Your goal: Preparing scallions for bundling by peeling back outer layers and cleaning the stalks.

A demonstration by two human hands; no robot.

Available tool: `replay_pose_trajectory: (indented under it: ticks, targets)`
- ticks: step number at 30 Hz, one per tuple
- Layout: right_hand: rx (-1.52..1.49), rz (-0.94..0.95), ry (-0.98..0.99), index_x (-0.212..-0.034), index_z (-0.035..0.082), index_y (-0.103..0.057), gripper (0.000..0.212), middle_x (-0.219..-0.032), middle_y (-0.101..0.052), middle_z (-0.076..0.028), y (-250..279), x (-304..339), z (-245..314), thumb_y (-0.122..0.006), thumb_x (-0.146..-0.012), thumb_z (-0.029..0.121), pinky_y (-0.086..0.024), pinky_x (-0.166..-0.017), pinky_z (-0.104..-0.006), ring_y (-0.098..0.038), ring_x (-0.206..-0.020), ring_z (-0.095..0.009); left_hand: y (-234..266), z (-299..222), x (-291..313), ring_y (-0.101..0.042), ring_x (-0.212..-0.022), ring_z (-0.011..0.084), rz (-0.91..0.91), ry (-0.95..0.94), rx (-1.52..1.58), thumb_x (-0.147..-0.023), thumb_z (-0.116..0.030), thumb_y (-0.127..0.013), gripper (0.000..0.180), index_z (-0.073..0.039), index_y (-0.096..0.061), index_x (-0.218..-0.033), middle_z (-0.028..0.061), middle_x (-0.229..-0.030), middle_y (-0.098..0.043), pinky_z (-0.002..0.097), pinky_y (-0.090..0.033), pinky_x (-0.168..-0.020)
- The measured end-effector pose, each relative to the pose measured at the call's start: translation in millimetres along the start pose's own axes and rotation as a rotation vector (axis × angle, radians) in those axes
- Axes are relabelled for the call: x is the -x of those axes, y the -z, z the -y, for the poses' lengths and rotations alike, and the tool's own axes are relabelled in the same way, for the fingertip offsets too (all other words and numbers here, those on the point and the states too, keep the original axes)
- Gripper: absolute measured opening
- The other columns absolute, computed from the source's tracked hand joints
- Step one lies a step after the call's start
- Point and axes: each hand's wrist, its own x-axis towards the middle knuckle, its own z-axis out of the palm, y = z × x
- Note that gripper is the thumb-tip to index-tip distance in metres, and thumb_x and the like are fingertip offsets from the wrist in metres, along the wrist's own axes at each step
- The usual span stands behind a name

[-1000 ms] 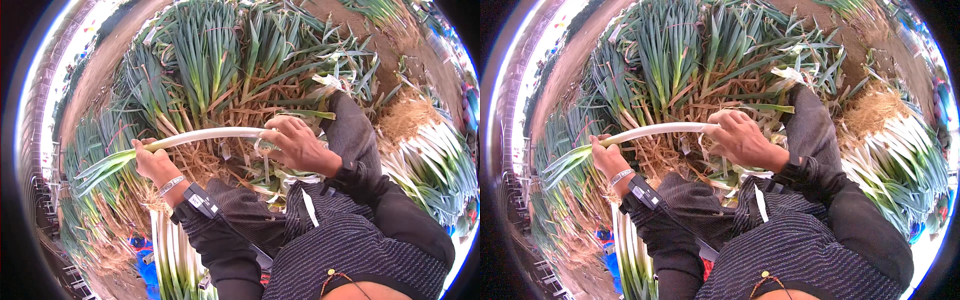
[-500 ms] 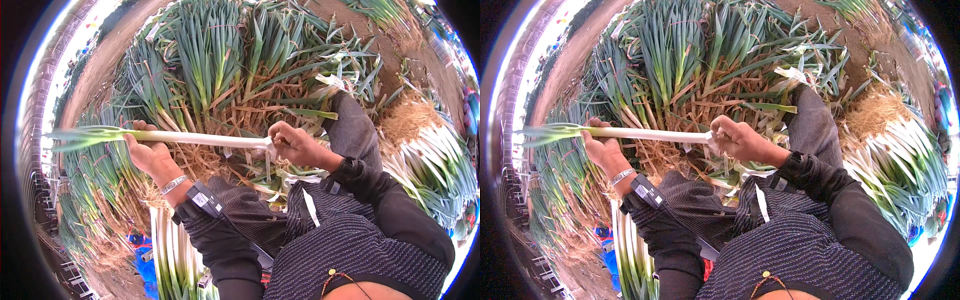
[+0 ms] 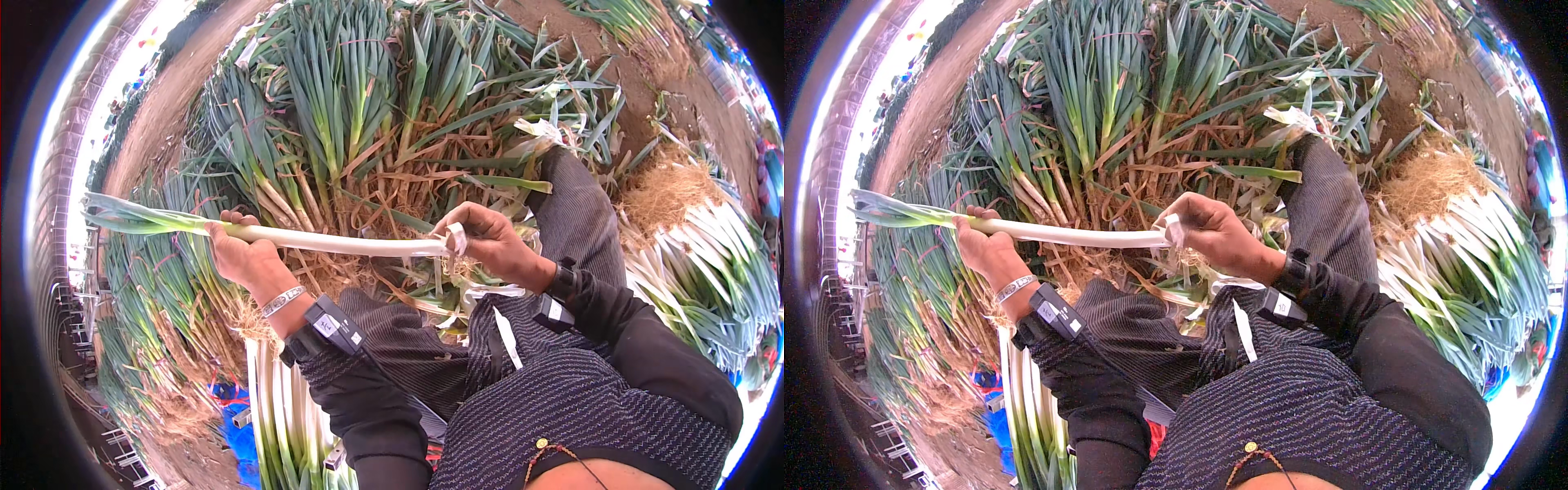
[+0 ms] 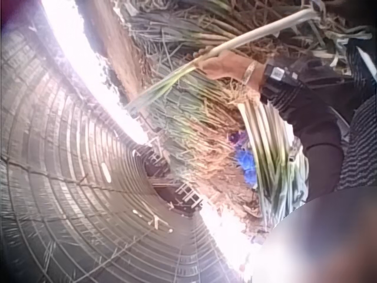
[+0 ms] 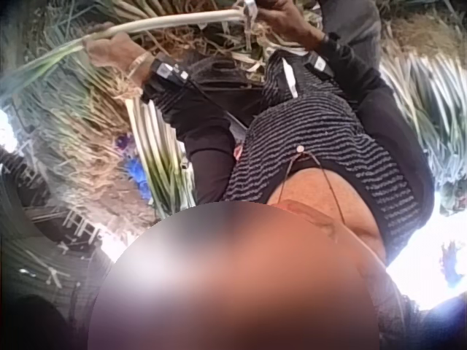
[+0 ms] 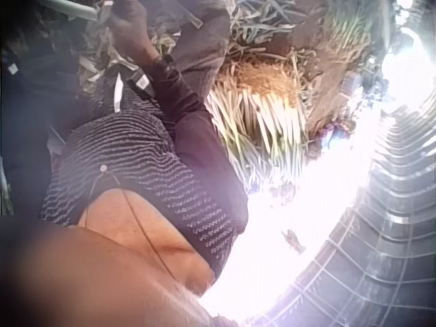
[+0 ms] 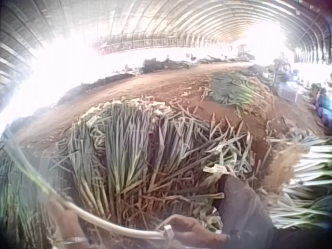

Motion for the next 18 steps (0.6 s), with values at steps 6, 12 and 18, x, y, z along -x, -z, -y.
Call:
replay_pose_trajectory:
  ticks: [6,12,18]
  targets:
    - [-0.392,-0.188,-0.038,-0.099,0.007,-0.055,0.013,-0.092,-0.063,-0.005,0,2,6,-0.066,-0.091,0.011,-0.055,-0.083,-0.0355,-0.064,-0.09,-0.018,4,5,-5,-0.057,-0.064,0.0193,-0.025,-0.015,0.004,-0.1,-0.017,-0.053,0.026,0.006,-0.048,-0.11,0.0121,-0.084,-0.059,0.028,-0.047,-0.05]
    - [-0.659,-0.148,-0.014,-0.104,0.007,-0.057,0.015,-0.089,-0.062,-0.006,84,11,14,-0.061,-0.093,0.017,-0.055,-0.084,-0.0454,-0.064,-0.09,-0.025,3,-15,-8,-0.056,-0.063,0.0192,-0.185,-0.086,-0.056,-0.1,-0.019,-0.054,0.029,0.007,-0.048,-0.11,0.0125,-0.083,-0.058,0.0286,-0.047,-0.049]
    - [1.256,-0.225,0.334,-0.13,0.005,-0.051,0.05,-0.113,-0.059,-0.013,52,-1,23,-0.063,-0.091,0.035,-0.051,-0.09,-0.0412,-0.059,-0.108,-0.027,3,-11,0,-0.057,-0.062,0.0197,-0.207,-0.123,-0.108,-0.099,-0.02,-0.056,0.03,0.008,-0.049,-0.106,0.0124,-0.083,-0.06,0.029,-0.046,-0.047]
